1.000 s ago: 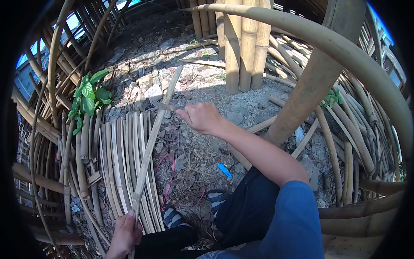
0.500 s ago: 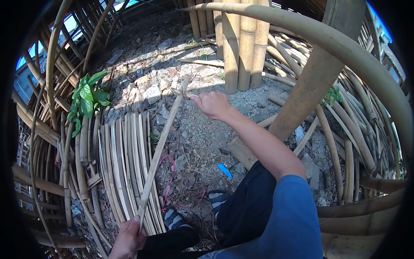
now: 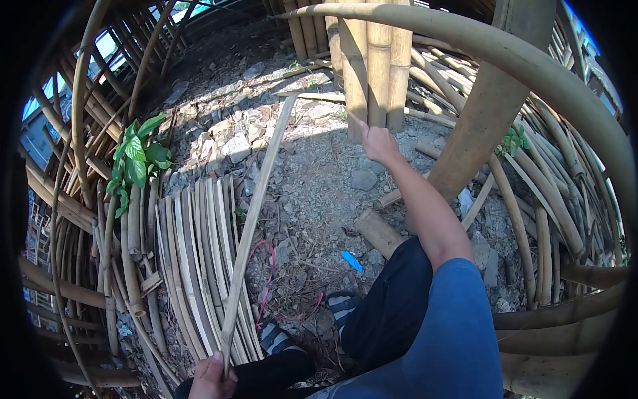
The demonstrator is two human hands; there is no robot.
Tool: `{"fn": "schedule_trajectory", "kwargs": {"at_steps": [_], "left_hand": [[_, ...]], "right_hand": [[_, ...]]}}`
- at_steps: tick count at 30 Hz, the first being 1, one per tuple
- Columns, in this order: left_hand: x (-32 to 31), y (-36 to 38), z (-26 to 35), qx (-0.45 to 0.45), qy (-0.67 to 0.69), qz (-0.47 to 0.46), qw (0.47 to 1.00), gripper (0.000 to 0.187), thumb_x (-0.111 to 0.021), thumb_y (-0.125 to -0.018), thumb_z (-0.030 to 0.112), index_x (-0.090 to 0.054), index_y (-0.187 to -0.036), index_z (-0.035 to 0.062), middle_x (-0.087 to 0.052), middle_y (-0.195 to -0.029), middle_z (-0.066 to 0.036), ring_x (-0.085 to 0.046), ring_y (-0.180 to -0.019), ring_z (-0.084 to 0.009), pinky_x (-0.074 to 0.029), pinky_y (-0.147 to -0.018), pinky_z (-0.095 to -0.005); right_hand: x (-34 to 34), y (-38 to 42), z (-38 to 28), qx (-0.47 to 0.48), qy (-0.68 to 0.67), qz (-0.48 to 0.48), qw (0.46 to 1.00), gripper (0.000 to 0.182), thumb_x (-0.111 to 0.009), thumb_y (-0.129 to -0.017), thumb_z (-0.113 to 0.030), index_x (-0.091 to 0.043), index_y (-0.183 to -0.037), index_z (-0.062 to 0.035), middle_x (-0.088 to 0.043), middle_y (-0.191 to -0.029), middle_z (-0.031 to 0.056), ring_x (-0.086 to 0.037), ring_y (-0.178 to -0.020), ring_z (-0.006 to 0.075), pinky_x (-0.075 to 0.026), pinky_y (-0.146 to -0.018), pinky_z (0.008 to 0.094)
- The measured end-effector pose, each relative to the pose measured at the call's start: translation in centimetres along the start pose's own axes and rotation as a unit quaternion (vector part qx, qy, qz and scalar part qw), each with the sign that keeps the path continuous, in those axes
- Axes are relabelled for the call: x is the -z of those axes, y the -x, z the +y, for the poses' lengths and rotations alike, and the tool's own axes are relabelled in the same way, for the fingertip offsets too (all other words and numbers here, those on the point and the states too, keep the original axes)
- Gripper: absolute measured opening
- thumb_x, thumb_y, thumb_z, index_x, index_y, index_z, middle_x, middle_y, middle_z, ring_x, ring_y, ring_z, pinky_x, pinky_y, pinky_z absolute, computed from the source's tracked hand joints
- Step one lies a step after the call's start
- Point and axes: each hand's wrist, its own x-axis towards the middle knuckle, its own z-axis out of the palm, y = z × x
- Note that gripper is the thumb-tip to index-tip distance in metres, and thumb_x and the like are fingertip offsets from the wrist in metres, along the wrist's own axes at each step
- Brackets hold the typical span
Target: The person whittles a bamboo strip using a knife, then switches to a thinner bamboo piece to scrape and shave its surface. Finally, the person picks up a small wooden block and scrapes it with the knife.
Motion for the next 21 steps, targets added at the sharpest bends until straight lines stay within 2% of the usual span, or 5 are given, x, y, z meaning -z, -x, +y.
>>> {"fn": "schedule_trajectory", "kwargs": {"at_steps": [8,11,16,20,21], "left_hand": [[0.7,-0.8,0.7,0.018,0.076,0.021,0.997,0.050,-0.035,-0.106,0.033,-0.049,-0.064,0.0099,-0.038,-0.048,0.002,-0.032,-0.037,-0.0100,-0.023,-0.036,-0.0260],[0.5,-0.9,0.5,0.025,0.084,0.023,0.996,0.049,-0.035,-0.105,0.032,-0.049,-0.064,0.0100,-0.038,-0.048,0.002,-0.032,-0.037,-0.0102,-0.023,-0.036,-0.0260],[0.4,-0.9,0.4,0.026,0.083,0.002,0.996,0.049,-0.035,-0.105,0.032,-0.050,-0.064,0.0100,-0.039,-0.047,0.001,-0.032,-0.037,-0.0102,-0.023,-0.036,-0.0266],[0.3,-1.0,0.0,0.003,0.057,-0.003,0.998,0.049,-0.036,-0.105,0.033,-0.052,-0.066,0.0096,-0.039,-0.047,0.002,-0.033,-0.037,-0.0098,-0.024,-0.036,-0.0260],[0.3,-1.1,-0.1,-0.004,0.051,-0.013,0.999,0.049,-0.036,-0.106,0.034,-0.052,-0.066,0.0093,-0.039,-0.046,0.002,-0.033,-0.037,-0.0096,-0.024,-0.036,-0.0256]], "right_hand": [[0.2,2.7,-4.4,0.055,-0.043,-0.032,0.997,0.073,-0.029,-0.104,-0.054,-0.071,-0.096,0.0051,-0.067,-0.100,0.0334,-0.063,-0.101,0.0502,-0.048,-0.092,0.0547],[1.2,5.2,-7.6,0.096,-0.109,-0.009,0.989,0.070,-0.032,-0.104,-0.053,-0.068,-0.089,0.0043,-0.067,-0.086,0.0302,-0.066,-0.089,0.0472,-0.050,-0.083,0.0524],[2.1,8.4,-10.6,0.290,-0.291,0.044,0.911,0.055,-0.041,-0.104,-0.047,-0.056,-0.081,0.0007,-0.057,-0.063,0.0210,-0.056,-0.061,0.0382,-0.045,-0.063,0.0453],[1.6,9.1,-11.9,0.316,-0.288,0.042,0.903,0.053,-0.047,-0.102,-0.048,-0.055,-0.079,-0.0015,-0.054,-0.059,0.0149,-0.053,-0.056,0.0305,-0.044,-0.059,0.0436],[1.4,9.0,-12.3,0.239,-0.338,0.033,0.909,0.050,-0.052,-0.100,-0.047,-0.059,-0.080,-0.0021,-0.054,-0.059,0.0099,-0.051,-0.055,0.0238,-0.042,-0.057,0.0405]]}}
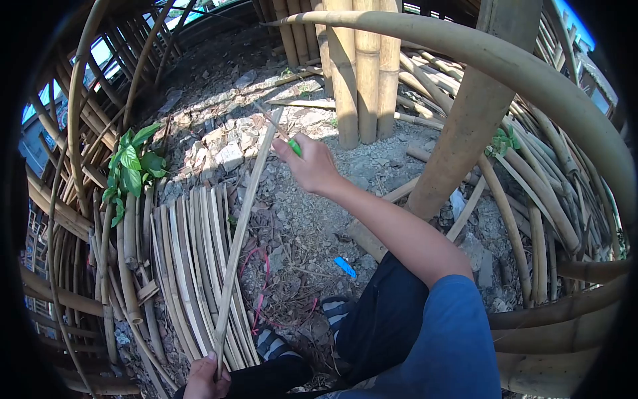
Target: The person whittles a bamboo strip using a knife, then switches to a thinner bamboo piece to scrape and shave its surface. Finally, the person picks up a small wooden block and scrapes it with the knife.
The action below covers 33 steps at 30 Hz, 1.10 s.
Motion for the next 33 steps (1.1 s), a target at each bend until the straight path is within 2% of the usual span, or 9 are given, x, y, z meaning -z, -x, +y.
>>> {"fn": "schedule_trajectory", "kwargs": {"at_steps": [2,4,13,17,20,24,25,31,33], "left_hand": [[-0.5,0.0,0.0,0.017,-0.009,0.014,1.000,0.049,-0.037,-0.106,0.036,-0.053,-0.067,0.0090,-0.039,-0.047,0.002,-0.033,-0.037,-0.0093,-0.024,-0.037,-0.0252],[-0.7,0.0,0.2,0.032,-0.016,0.029,0.999,0.050,-0.038,-0.106,0.037,-0.054,-0.069,0.0086,-0.039,-0.047,0.003,-0.033,-0.037,-0.0091,-0.024,-0.037,-0.0248],[-1.6,0.6,1.3,-0.045,-0.117,0.010,0.992,0.048,-0.035,-0.108,0.037,-0.055,-0.078,0.0057,-0.048,-0.056,-0.002,-0.044,-0.045,-0.0130,-0.034,-0.044,-0.0294],[-1.6,-1.5,5.1,-0.153,-0.355,0.064,0.920,0.052,-0.050,-0.103,0.036,-0.053,-0.119,-0.0127,-0.068,-0.083,-0.019,-0.069,-0.082,-0.0297,-0.053,-0.079,-0.0411],[-2.9,-5.0,6.6,-0.225,-0.375,0.070,0.896,0.069,-0.055,-0.099,0.044,-0.039,-0.137,-0.0121,-0.059,-0.109,-0.024,-0.059,-0.111,-0.0309,-0.048,-0.092,-0.0417],[-6.7,-6.8,8.6,-0.183,-0.310,0.023,0.933,0.075,-0.064,-0.095,0.045,-0.039,-0.136,-0.0128,-0.064,-0.085,-0.016,-0.067,-0.074,-0.0238,-0.054,-0.072,-0.0364],[-7.2,-8.2,7.0,-0.208,-0.235,0.021,0.949,0.059,-0.067,-0.096,0.036,-0.046,-0.128,-0.0091,-0.061,-0.073,-0.008,-0.060,-0.056,-0.0182,-0.052,-0.058,-0.0326],[-6.4,-9.4,3.1,-0.142,-0.046,-0.059,0.987,0.025,-0.059,-0.102,0.023,-0.048,-0.111,0.0028,-0.052,-0.068,-0.001,-0.048,-0.050,-0.0087,-0.040,-0.045,-0.0264],[-5.6,-8.4,3.0,-0.094,0.008,-0.070,0.993,0.022,-0.057,-0.103,0.025,-0.045,-0.105,0.0059,-0.047,-0.066,0.002,-0.045,-0.050,-0.0069,-0.038,-0.044,-0.0240]], "right_hand": [[-0.2,-0.2,0.0,-0.076,-0.041,0.033,0.996,0.047,-0.058,-0.098,-0.045,-0.062,-0.080,-0.0026,-0.055,-0.060,0.0050,-0.049,-0.055,0.0172,-0.041,-0.054,0.0375],[0.5,-0.1,-1.7,-0.192,-0.266,-0.050,0.943,0.033,-0.068,-0.096,-0.036,-0.059,-0.085,-0.0065,-0.044,-0.058,-0.0060,-0.038,-0.045,0.0055,-0.027,-0.040,0.0263],[0.7,0.2,-1.1,-0.227,-0.317,-0.010,0.921,0.019,-0.070,-0.093,-0.022,-0.061,-0.089,-0.0060,-0.043,-0.057,-0.0066,-0.034,-0.041,0.0037,-0.022,-0.037,0.0250],[0.0,0.2,-1.7,-0.206,-0.308,0.012,0.929,0.017,-0.070,-0.092,-0.019,-0.062,-0.084,-0.0061,-0.045,-0.057,-0.0059,-0.035,-0.041,0.0041,-0.023,-0.037,0.0253],[-1.0,1.2,-3.3,-0.201,-0.295,-0.004,0.934,0.017,-0.070,-0.090,-0.016,-0.062,-0.079,-0.0055,-0.048,-0.060,-0.0050,-0.038,-0.046,0.0045,-0.028,-0.042,0.0263],[-2.1,3.0,-4.5,-0.195,-0.249,0.027,0.948,0.018,-0.071,-0.089,-0.016,-0.066,-0.080,-0.0027,-0.055,-0.067,-0.0041,-0.044,-0.061,0.0050,-0.035,-0.054,0.0283],[-2.5,3.3,-4.6,-0.201,-0.247,0.022,0.948,0.017,-0.071,-0.089,-0.016,-0.066,-0.080,-0.0024,-0.055,-0.068,-0.0040,-0.045,-0.061,0.0052,-0.036,-0.055,0.0281],[-3.3,4.5,-4.3,-0.158,-0.221,-0.076,0.960,0.023,-0.072,-0.092,-0.024,-0.066,-0.087,-0.0024,-0.055,-0.068,-0.0043,-0.047,-0.065,0.0057,-0.038,-0.057,0.0277],[-3.0,4.8,-4.3,-0.053,-0.105,-0.076,0.990,0.043,-0.067,-0.095,-0.043,-0.062,-0.084,-0.0015,-0.055,-0.061,0.0039,-0.052,-0.058,0.0125,-0.042,-0.055,0.0336]]}}
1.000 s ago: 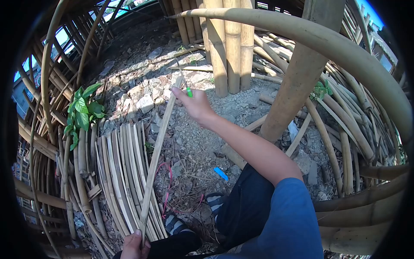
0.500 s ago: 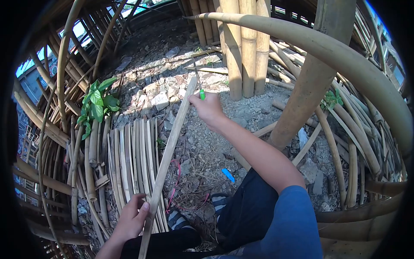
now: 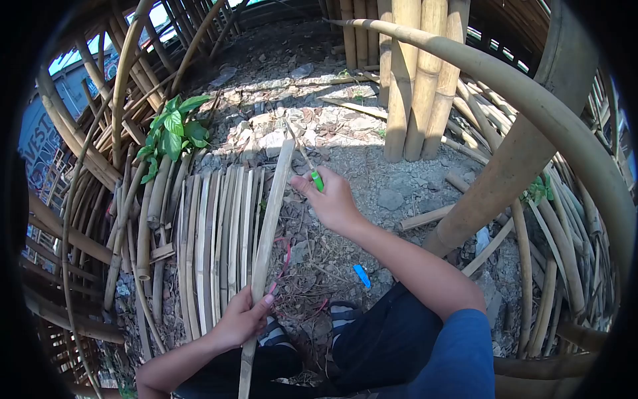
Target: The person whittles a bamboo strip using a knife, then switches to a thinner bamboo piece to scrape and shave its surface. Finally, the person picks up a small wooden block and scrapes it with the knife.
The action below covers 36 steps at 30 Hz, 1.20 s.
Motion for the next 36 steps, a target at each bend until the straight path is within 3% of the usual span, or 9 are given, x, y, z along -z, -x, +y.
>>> {"fn": "schedule_trajectory", "kwargs": {"at_steps": [4,6,7,9,16,21,28,34,36], "left_hand": [[0.8,1.3,-1.1,0.024,-0.017,0.023,0.999,0.022,-0.051,-0.106,0.027,-0.042,-0.102,0.0075,-0.042,-0.066,0.001,-0.040,-0.051,-0.0083,-0.038,-0.046,-0.0261],[0.7,1.7,-1.3,0.026,-0.006,0.022,0.999,0.022,-0.051,-0.106,0.027,-0.042,-0.102,0.0076,-0.043,-0.066,0.001,-0.041,-0.051,-0.0086,-0.039,-0.046,-0.0262],[0.6,1.8,-1.3,0.025,0.000,0.016,1.000,0.022,-0.052,-0.106,0.028,-0.042,-0.101,0.0077,-0.044,-0.066,0.000,-0.042,-0.051,-0.0089,-0.040,-0.046,-0.0263],[0.5,2.1,-1.3,0.017,0.009,0.009,1.000,0.023,-0.050,-0.106,0.029,-0.042,-0.101,0.0079,-0.045,-0.065,0.000,-0.043,-0.050,-0.0094,-0.040,-0.046,-0.0261],[0.4,3.0,-1.5,0.007,0.052,0.026,0.998,0.023,-0.049,-0.106,0.029,-0.046,-0.101,0.0062,-0.045,-0.061,0.002,-0.044,-0.046,-0.0067,-0.037,-0.041,-0.0247],[0.4,3.4,-1.6,0.001,0.041,0.028,0.999,0.029,-0.045,-0.107,0.035,-0.041,-0.094,0.0102,-0.042,-0.062,0.000,-0.040,-0.046,-0.0091,-0.035,-0.041,-0.0259],[0.6,3.6,-1.4,0.001,0.047,0.033,0.998,0.036,-0.041,-0.108,0.040,-0.042,-0.087,0.0100,-0.036,-0.060,0.002,-0.035,-0.044,-0.0090,-0.031,-0.040,-0.0259],[0.2,4.8,-1.3,0.049,0.088,0.006,0.995,0.039,-0.040,-0.108,0.041,-0.042,-0.084,0.0105,-0.034,-0.060,0.002,-0.030,-0.044,-0.0089,-0.030,-0.040,-0.0260],[0.3,4.6,-1.3,0.055,0.091,0.001,0.994,0.039,-0.040,-0.108,0.041,-0.042,-0.084,0.0105,-0.034,-0.060,0.002,-0.030,-0.044,-0.0089,-0.030,-0.040,-0.0261]], "right_hand": [[0.1,1.1,-1.0,0.032,0.056,-0.060,0.996,0.048,-0.055,-0.100,-0.046,-0.056,-0.083,-0.0012,-0.054,-0.060,0.0122,-0.056,-0.056,0.0244,-0.043,-0.055,0.0390],[-0.1,1.8,-1.6,0.104,0.133,-0.123,0.978,0.048,-0.047,-0.104,-0.042,-0.052,-0.081,-0.0010,-0.054,-0.063,0.0182,-0.057,-0.058,0.0377,-0.043,-0.057,0.0457],[-0.5,2.1,-1.5,0.103,0.134,-0.124,0.978,0.048,-0.047,-0.104,-0.042,-0.052,-0.081,-0.0010,-0.054,-0.063,0.0182,-0.057,-0.058,0.0377,-0.043,-0.057,0.0457],[-1.5,2.8,-1.5,0.224,0.113,-0.118,0.961,0.044,-0.046,-0.104,-0.041,-0.053,-0.085,-0.0022,-0.056,-0.065,0.0182,-0.058,-0.061,0.0424,-0.042,-0.057,0.0495],[-2.0,2.8,-2.2,0.194,0.194,-0.109,0.955,0.039,-0.048,-0.103,-0.040,-0.054,-0.090,-0.0039,-0.058,-0.064,0.0153,-0.061,-0.060,0.0402,-0.044,-0.054,0.0492],[-1.7,3.0,-2.1,0.290,0.233,-0.110,0.922,0.045,-0.053,-0.100,-0.042,-0.053,-0.075,-0.0047,-0.057,-0.056,0.0140,-0.058,-0.047,0.0360,-0.043,-0.043,0.0462],[-2.3,3.1,-2.1,0.330,0.220,-0.102,0.912,0.048,-0.056,-0.099,-0.043,-0.051,-0.066,-0.0072,-0.057,-0.054,0.0129,-0.058,-0.044,0.0322,-0.045,-0.041,0.0440],[-0.6,0.6,-0.3,0.229,0.280,-0.090,0.928,0.050,-0.052,-0.101,-0.042,-0.052,-0.066,-0.0061,-0.056,-0.052,0.0152,-0.058,-0.046,0.0363,-0.046,-0.044,0.0455],[-0.4,0.7,-0.2,0.218,0.221,-0.098,0.946,0.052,-0.050,-0.102,-0.042,-0.052,-0.066,-0.0055,-0.055,-0.052,0.0167,-0.058,-0.047,0.0387,-0.046,-0.046,0.0472]]}}
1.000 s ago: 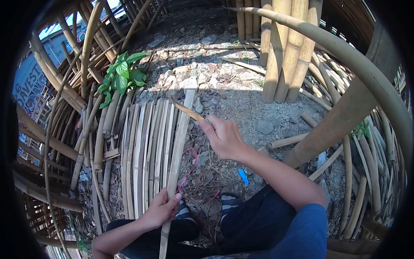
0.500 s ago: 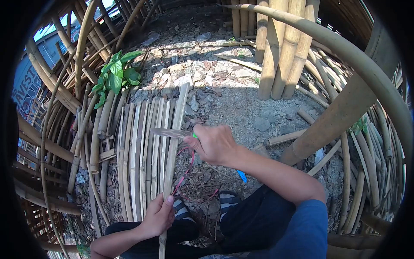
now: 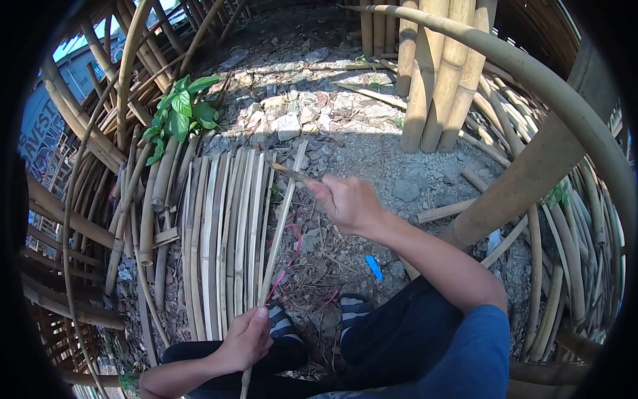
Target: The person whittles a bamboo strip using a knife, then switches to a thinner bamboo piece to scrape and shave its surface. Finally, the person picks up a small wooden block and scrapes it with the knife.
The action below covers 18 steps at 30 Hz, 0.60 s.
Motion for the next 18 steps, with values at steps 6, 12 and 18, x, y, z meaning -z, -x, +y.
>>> {"fn": "schedule_trajectory", "kwargs": {"at_steps": [6,12,18], "left_hand": [[1.0,-0.7,0.3,-0.030,-0.009,-0.030,0.999,0.050,-0.032,-0.107,0.051,-0.039,-0.079,0.0103,-0.030,-0.056,0.001,-0.026,-0.043,-0.0103,-0.027,-0.040,-0.0261],[0.9,-0.1,1.2,-0.009,0.006,-0.054,0.999,0.056,-0.030,-0.105,0.059,-0.035,-0.077,0.0110,-0.026,-0.054,0.001,-0.022,-0.042,-0.0098,-0.021,-0.038,-0.0263],[1.2,0.2,1.7,0.029,0.045,-0.050,0.997,0.052,-0.031,-0.108,0.050,-0.036,-0.074,0.0110,-0.026,-0.055,0.001,-0.022,-0.041,-0.0096,-0.023,-0.039,-0.0267]], "right_hand": [[-0.9,2.0,-3.5,0.046,-0.070,-0.069,0.994,0.054,-0.052,-0.100,-0.047,-0.054,-0.066,-0.0053,-0.057,-0.053,0.0163,-0.059,-0.048,0.0378,-0.046,-0.046,0.0468],[-1.0,1.1,-2.0,0.112,0.009,-0.024,0.993,0.053,-0.056,-0.098,-0.049,-0.055,-0.067,-0.0066,-0.057,-0.052,0.0119,-0.059,-0.044,0.0324,-0.046,-0.041,0.0427],[-0.1,-0.1,-0.3,0.058,0.087,-0.016,0.994,0.052,-0.053,-0.100,-0.046,-0.054,-0.068,-0.0050,-0.053,-0.053,0.0158,-0.058,-0.048,0.0371,-0.046,-0.045,0.0449]]}}
